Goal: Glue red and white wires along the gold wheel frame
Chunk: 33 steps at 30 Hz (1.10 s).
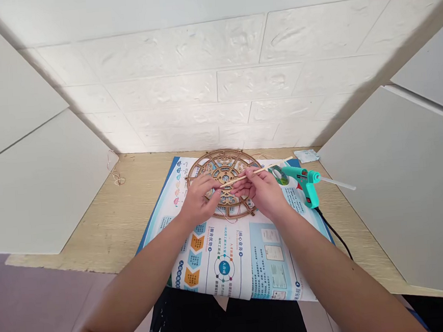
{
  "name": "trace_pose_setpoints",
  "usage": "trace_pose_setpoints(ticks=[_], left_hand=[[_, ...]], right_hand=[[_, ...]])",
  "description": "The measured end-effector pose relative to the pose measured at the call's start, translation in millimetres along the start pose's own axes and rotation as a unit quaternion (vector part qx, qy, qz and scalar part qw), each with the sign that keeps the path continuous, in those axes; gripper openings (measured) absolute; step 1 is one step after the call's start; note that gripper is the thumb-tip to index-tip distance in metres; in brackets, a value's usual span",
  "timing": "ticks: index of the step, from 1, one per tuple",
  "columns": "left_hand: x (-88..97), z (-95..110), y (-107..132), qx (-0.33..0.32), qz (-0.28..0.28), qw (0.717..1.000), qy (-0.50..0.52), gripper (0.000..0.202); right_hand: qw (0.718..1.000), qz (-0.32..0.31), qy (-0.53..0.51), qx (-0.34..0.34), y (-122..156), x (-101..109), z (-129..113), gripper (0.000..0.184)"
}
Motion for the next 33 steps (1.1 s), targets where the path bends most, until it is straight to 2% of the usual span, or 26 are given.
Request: trace_pose_setpoints(ticks=[12,21,27,33], left_hand=[[-3.4,-7.3,1.0,0.029,-0.018,0.999,0.038,0.023],[-4.8,-7.2,2.4,0.042,-0.029,0.995,0.087,0.024],[-5.8,-6.3,2.9,0.038,-0.024,0.995,0.090,0.023],[-6.5,-5.3,2.9,0.032,-0.015,0.998,0.059,0.018]], right_hand=[[1.000,-0.015,0.021,0.003,-1.0,-2.7,5.5,0.050],[1.000,-0.022,0.011,-0.012,-1.5,-1.4,7.7,0.043],[0.999,-0.006,0.011,-0.033,-3.0,-1.0,10.6,0.041],[0.999,0.018,0.034,-0.011,-3.3,0.7,10.5,0.046]])
Point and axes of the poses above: each hand's wrist, its own y-axis away from the middle knuckle, its own x-axis out of the back of the hand, z = x × y, the point moved 6 cm from there along -y, towards the middle knuckle, and after that the axes turned 2 degrees about y, right-handed, at the moved point
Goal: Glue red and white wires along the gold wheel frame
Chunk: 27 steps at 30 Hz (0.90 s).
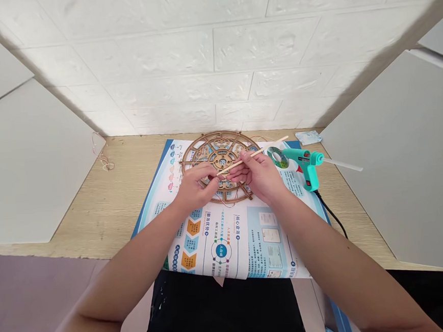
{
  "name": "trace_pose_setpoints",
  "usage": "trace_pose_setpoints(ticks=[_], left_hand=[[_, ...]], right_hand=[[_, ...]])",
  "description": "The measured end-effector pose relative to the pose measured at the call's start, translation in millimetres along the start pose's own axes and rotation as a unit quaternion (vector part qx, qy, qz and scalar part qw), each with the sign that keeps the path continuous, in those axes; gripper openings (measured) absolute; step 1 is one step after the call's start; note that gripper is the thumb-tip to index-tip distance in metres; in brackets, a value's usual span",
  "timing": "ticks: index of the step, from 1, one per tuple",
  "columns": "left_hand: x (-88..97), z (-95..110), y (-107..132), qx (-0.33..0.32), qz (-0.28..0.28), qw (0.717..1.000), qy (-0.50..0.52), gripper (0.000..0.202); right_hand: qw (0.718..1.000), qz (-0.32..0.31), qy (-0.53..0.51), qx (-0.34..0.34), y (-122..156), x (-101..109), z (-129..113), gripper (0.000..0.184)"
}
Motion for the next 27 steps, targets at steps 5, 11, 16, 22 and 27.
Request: trace_pose_setpoints(ticks=[5,11,16,22,27], left_hand=[[0.9,-2.0,0.1,0.011,0.028,0.999,-0.044,0.022],[1.0,-4.7,0.0,0.010,0.041,0.996,-0.078,0.020],[0.4,-3.6,-0.1,-0.009,0.035,0.996,-0.083,0.022],[-0.4,0.0,0.2,-0.033,0.020,0.996,-0.075,0.021],[-1.6,3.1,0.2,-0.035,0.015,0.996,-0.079,0.021]], right_hand=[[0.999,0.018,0.026,0.043,5.0,-3.7,-5.5,0.053],[0.994,0.040,0.060,0.084,16.6,-10.7,-14.1,0.052],[0.990,0.054,0.080,0.104,17.7,-7.6,-16.9,0.053],[0.993,0.061,0.082,0.060,10.7,-0.4,-12.2,0.058],[0.992,0.063,0.090,0.067,10.8,-1.0,-12.7,0.058]])
Point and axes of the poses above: each hand's wrist, its own y-axis away from the middle knuckle, its own x-axis out of the back of the hand, z = x × y, the point moved 6 cm from there along -y, towards the middle knuckle, and after that the axes turned 2 degrees about y, right-handed, at the moved point
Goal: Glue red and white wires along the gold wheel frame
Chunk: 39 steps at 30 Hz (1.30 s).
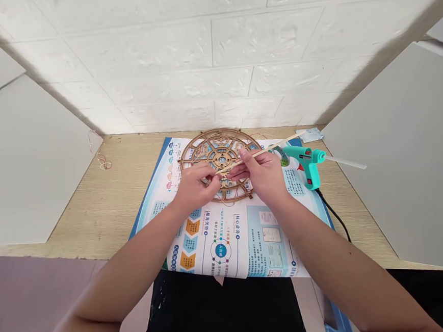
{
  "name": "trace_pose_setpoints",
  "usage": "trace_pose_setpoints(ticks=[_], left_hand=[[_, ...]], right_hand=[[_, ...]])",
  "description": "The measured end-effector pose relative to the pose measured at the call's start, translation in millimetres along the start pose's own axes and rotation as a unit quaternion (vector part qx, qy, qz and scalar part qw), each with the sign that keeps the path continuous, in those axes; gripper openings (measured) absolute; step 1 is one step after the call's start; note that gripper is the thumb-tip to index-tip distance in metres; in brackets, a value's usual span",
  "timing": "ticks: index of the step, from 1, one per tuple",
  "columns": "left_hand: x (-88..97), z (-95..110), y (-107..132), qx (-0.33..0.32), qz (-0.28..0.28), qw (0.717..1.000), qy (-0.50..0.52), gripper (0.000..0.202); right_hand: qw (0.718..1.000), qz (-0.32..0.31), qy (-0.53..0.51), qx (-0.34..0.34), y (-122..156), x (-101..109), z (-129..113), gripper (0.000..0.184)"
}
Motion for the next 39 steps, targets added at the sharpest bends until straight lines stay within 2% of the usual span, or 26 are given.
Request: trace_pose_setpoints(ticks=[12,18,31,39], left_hand=[[-0.6,-4.4,1.0,0.012,0.004,1.000,-0.003,0.024],[-2.1,-1.4,0.6,0.007,-0.011,1.000,0.000,0.024],[-3.0,-3.6,1.5,0.026,-0.014,1.000,-0.008,0.026],[-3.3,-5.4,1.3,0.037,-0.018,0.999,-0.012,0.025]], right_hand=[[1.000,-0.002,0.022,0.021,2.7,-1.0,-2.6,0.055],[1.000,0.005,0.026,0.017,0.9,0.9,-1.3,0.058],[0.997,0.014,0.054,0.044,4.4,2.5,-4.0,0.047],[0.996,0.016,0.062,0.063,5.8,2.8,-4.0,0.047]])
Point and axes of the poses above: each hand's wrist, its own y-axis away from the middle knuckle, its own x-axis out of the back of the hand, z = x × y, the point moved 6 cm from there along -y, towards the middle knuckle, and after that the axes turned 2 degrees about y, right-handed, at the moved point
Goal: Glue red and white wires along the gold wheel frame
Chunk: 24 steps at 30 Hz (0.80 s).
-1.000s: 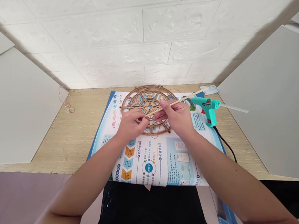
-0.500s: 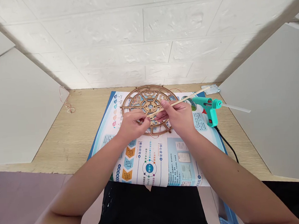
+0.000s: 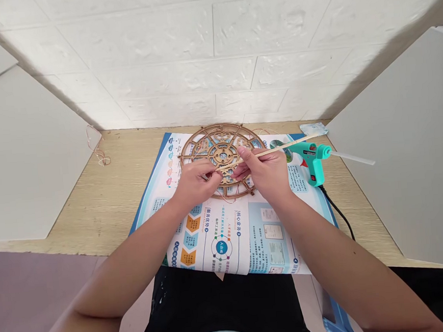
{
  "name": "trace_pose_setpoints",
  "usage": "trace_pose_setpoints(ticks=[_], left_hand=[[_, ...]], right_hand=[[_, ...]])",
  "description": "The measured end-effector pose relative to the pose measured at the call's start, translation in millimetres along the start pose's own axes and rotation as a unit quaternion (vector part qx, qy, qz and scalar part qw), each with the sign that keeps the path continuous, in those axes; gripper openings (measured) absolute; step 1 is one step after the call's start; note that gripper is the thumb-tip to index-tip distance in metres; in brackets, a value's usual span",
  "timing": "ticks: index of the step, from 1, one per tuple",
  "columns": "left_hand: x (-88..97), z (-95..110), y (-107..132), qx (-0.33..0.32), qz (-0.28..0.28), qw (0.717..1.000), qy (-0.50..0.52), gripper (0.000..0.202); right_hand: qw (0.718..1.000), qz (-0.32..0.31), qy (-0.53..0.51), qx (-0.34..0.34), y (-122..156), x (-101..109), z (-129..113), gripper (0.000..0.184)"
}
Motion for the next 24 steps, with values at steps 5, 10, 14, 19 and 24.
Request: trace_pose_setpoints(ticks=[5,10,14,19,24], left_hand=[[-0.6,2.2,0.1,0.000,-0.009,1.000,-0.005,0.024],[-0.6,1.9,0.5,0.001,-0.008,1.000,-0.014,0.028],[-1.5,1.9,0.5,-0.007,-0.008,1.000,-0.020,0.032],[-2.6,2.0,0.6,-0.023,-0.010,0.999,-0.026,0.032],[-3.2,2.0,1.1,-0.043,-0.015,0.999,-0.016,0.031]], right_hand=[[1.000,0.005,0.011,-0.002,1.7,-1.0,-2.6,0.051],[1.000,0.013,0.022,-0.006,2.1,-1.1,-3.0,0.055],[1.000,0.017,0.021,-0.009,1.8,-0.1,-3.3,0.057],[0.999,0.013,0.034,0.001,2.3,0.0,-4.5,0.055],[0.999,0.017,0.030,-0.005,-0.5,1.5,0.5,0.054]])
Point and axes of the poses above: each hand's wrist, its own y-axis away from the middle knuckle, its own x-axis out of the back of the hand, z = x × y, the point moved 6 cm from there along -y, towards the middle knuckle, and after that the axes turned 2 degrees about y, right-handed, at the moved point
